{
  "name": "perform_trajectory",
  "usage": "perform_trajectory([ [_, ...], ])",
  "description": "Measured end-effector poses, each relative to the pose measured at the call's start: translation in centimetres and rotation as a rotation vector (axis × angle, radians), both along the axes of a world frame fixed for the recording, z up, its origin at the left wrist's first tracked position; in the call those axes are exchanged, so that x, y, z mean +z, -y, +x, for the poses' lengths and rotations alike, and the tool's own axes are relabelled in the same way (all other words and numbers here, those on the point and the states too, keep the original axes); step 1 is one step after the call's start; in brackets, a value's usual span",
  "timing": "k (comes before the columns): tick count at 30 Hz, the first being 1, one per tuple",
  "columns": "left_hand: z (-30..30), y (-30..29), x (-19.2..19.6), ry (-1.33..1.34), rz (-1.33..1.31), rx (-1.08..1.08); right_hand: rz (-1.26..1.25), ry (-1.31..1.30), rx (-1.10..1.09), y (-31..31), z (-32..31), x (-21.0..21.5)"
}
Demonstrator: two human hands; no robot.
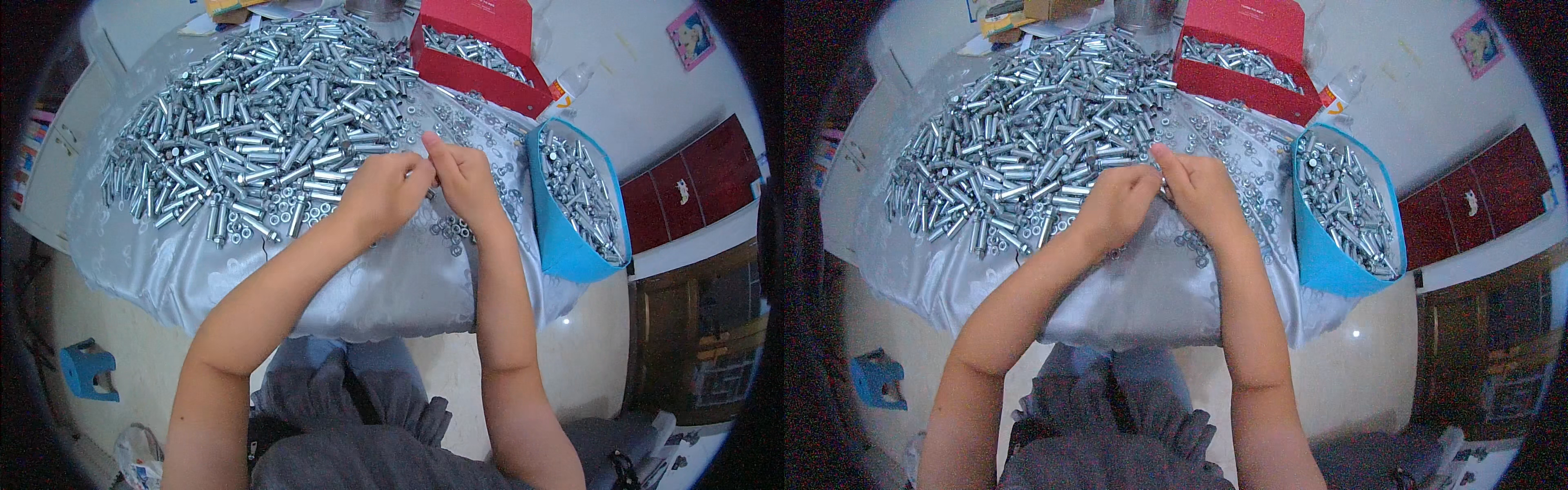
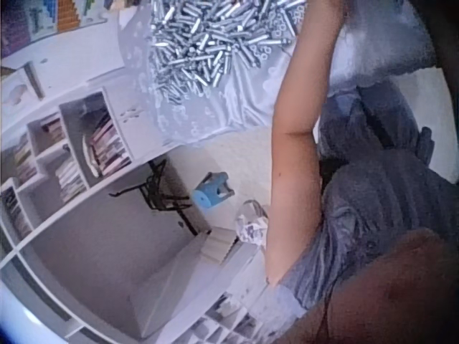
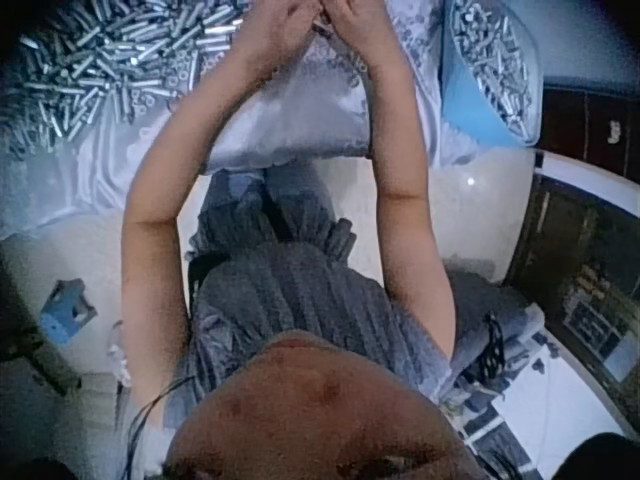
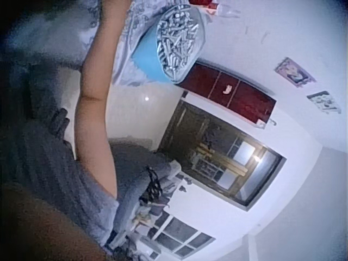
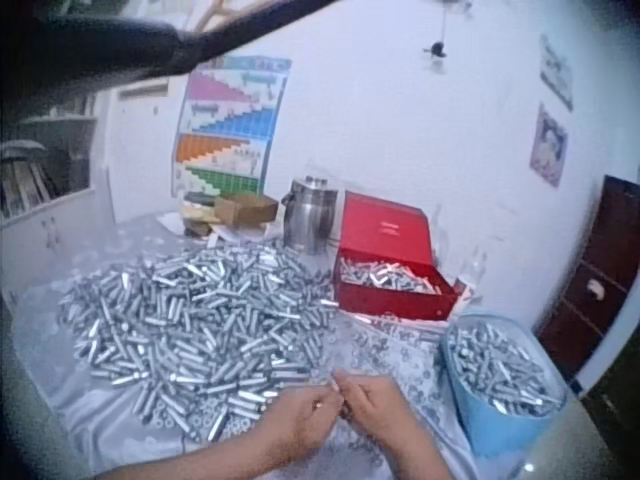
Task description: The person sits on a stool at a table and repeatedly picks up metal bolts and washers, screwing the washers onto the bolts by hand. The person handles the fasteners one at a time, placing the assembled units into a blue container on the right side of the table.
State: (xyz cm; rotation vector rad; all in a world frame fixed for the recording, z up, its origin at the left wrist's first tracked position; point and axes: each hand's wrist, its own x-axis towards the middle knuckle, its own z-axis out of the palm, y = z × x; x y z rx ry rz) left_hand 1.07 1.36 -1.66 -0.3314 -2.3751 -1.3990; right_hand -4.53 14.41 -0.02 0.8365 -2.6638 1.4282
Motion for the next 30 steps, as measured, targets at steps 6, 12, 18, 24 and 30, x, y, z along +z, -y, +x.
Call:
perform_trajectory([
  [6, -0.1, -0.3, -0.2, -0.161, -0.066, 0.021, -0.002, 0.131, -0.067, -0.2, -0.2, 0.4],
  [12, -0.1, -0.4, -0.2, -0.152, -0.16, 0.02, -0.061, 0.177, -0.024, -0.6, -0.4, 0.3],
  [18, -0.4, -0.4, -0.2, -0.303, -0.3, 0.101, -0.004, 0.133, -0.048, -0.7, -0.9, 0.2],
  [24, 0.2, -0.6, 0.1, -0.285, -0.359, 0.135, 0.051, 0.178, -0.056, -1.1, -0.8, 0.6],
  [30, 0.4, -0.6, 0.6, -0.105, -0.102, 0.153, -0.109, 0.031, -0.225, -0.8, -1.2, 0.1],
])
